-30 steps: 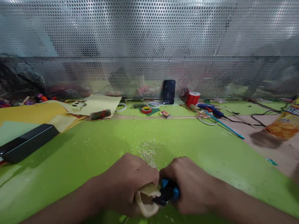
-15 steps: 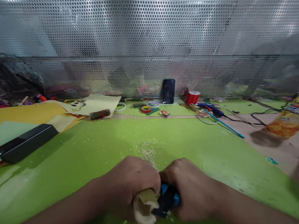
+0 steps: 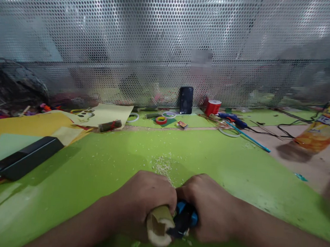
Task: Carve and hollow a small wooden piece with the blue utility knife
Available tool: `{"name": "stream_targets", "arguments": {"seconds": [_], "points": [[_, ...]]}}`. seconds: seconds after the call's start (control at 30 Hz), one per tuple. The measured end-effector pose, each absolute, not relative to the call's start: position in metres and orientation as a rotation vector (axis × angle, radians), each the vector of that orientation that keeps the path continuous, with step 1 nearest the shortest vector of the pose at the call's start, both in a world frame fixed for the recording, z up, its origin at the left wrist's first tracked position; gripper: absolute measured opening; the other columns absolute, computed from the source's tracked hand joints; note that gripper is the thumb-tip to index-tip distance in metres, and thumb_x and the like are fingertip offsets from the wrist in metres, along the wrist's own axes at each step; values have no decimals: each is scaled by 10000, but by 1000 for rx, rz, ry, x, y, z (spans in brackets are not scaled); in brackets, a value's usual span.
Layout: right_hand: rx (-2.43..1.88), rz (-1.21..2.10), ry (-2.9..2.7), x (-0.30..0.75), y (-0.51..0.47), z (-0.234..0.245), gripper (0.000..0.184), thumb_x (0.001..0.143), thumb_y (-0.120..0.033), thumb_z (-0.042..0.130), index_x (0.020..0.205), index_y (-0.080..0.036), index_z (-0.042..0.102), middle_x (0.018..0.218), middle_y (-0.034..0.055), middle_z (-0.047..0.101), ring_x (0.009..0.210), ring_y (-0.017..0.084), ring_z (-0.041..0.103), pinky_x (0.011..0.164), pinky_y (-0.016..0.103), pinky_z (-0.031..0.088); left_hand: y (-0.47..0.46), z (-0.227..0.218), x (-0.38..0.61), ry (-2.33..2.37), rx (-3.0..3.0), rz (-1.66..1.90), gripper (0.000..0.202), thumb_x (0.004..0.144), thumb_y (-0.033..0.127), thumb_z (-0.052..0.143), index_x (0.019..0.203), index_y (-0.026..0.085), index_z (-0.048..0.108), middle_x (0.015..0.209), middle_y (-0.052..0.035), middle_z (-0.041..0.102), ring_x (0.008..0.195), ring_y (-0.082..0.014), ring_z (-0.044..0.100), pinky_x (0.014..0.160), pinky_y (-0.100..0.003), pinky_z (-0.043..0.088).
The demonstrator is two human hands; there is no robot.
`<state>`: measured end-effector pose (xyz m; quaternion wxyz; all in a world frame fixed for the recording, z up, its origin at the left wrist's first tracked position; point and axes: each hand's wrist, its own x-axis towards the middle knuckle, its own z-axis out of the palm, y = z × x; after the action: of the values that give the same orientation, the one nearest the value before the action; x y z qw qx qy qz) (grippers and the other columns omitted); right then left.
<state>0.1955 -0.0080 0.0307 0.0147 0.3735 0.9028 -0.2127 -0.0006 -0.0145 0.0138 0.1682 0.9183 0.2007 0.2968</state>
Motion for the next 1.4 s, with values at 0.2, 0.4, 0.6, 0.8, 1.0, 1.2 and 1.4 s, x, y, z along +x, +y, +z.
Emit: {"name": "stream_targets", "arguments": {"seconds": [0.2, 0.4, 0.6, 0.8, 1.0, 1.2, 1.4], "points": [[1378, -431, 2748, 198, 2, 25, 140, 584, -193, 555, 669, -211, 666, 600, 30, 649, 504, 156, 536, 483, 258, 293, -11, 9, -4, 929, 2906, 831, 116, 743, 249, 594, 685, 192, 511, 537, 38, 537, 444, -107, 415, 455, -241, 216], [1503, -240, 2680, 195, 9, 11, 104, 630, -195, 559, 669, -196, 656, 610, 55, 644, 485, 153, 511, 480, 273, 237, -7, 6, -6, 1104, 3157, 675, 109, 655, 186, 585, 753, 190, 537, 564, 19, 576, 475, -148, 487, 477, -247, 269], [1566, -261, 2656, 196, 8, 11, 69, 624, -191, 575, 651, -202, 637, 591, 39, 622, 473, 133, 469, 467, 273, 205, -6, 9, -4, 1142, 3116, 694, 68, 693, 218, 576, 728, 186, 528, 532, 21, 548, 450, -139, 460, 461, -237, 240], [1539, -355, 2730, 198, 11, 13, 79, 600, -209, 558, 650, -210, 620, 587, 13, 625, 480, 125, 443, 467, 261, 237, -5, 9, -4, 1100, 2914, 806, 121, 748, 249, 644, 752, 176, 548, 591, 11, 571, 492, -135, 451, 481, -243, 230], [1507, -550, 2833, 200, 11, 12, 82, 600, -210, 554, 655, -214, 614, 589, -1, 628, 491, 120, 456, 481, 254, 279, -8, 0, 0, 980, 2522, 957, 208, 735, 223, 729, 740, 169, 528, 628, 29, 545, 538, -96, 427, 501, -215, 280], [1463, -701, 2868, 201, 11, 13, 13, 614, -199, 558, 624, -207, 561, 540, -24, 555, 468, 99, 378, 471, 246, 276, -11, -2, 9, 895, 2030, 983, 266, 725, 173, 756, 739, 172, 490, 634, 63, 492, 530, -60, 365, 481, -176, 278], [1391, -1038, 2858, 202, 10, 17, 44, 642, -173, 571, 622, -187, 534, 554, -39, 499, 513, 93, 343, 469, 236, 267, -12, -1, 11, 760, 1621, 911, 357, 686, 268, 828, 767, 172, 493, 620, 66, 473, 528, -54, 346, 471, -168, 261]]}}
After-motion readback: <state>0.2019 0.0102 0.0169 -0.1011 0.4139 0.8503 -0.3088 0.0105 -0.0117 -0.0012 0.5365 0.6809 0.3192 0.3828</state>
